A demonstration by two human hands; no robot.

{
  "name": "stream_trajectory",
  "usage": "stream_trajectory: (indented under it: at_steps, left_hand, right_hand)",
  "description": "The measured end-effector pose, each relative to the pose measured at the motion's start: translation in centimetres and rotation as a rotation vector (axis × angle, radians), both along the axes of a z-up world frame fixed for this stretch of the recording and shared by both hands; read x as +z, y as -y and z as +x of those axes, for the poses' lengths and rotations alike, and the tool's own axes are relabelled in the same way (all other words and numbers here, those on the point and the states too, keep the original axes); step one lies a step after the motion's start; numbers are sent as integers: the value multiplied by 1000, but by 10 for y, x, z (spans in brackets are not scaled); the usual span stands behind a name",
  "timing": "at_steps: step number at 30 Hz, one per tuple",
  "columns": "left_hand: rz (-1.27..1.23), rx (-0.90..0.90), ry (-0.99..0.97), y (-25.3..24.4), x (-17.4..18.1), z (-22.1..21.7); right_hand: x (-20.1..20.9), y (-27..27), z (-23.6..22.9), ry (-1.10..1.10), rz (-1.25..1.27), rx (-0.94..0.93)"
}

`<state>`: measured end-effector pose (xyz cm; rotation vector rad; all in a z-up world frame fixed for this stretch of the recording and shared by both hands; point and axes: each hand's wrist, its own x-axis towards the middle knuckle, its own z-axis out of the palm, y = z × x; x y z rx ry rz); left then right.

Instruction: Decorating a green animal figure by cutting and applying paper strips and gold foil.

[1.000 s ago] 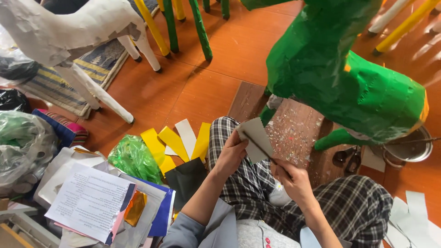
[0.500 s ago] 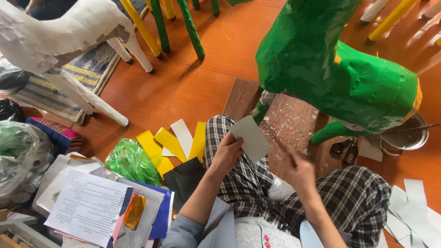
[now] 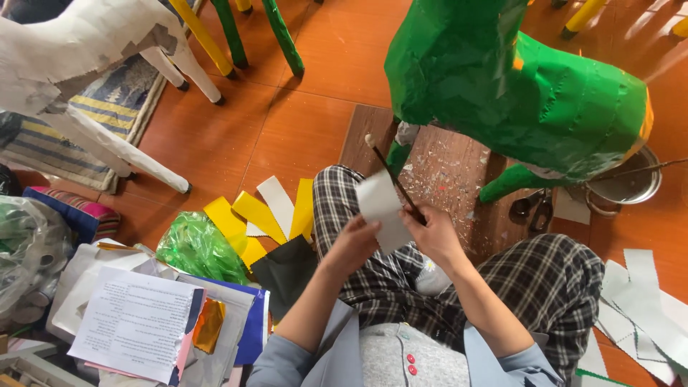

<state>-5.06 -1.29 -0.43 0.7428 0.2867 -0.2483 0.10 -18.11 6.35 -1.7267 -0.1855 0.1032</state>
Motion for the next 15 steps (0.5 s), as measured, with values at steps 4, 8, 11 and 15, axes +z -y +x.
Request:
stream_trajectory:
  at_steps: [4,8,11,15]
  left_hand:
    - [13,28,-33,-7,23,10]
    - [-79,278,-62,-35,18,29]
    - [-106,393,-98,-39,53,37]
    - [-153,453,-133,-43,14,46]
  right_hand:
    - [-5,9,-6,55,-67,29]
    - [-23,46,-8,92,-218,87]
    - [-55,59,-6,249,-267,64]
    - [-71,55,-20,282,-186,171]
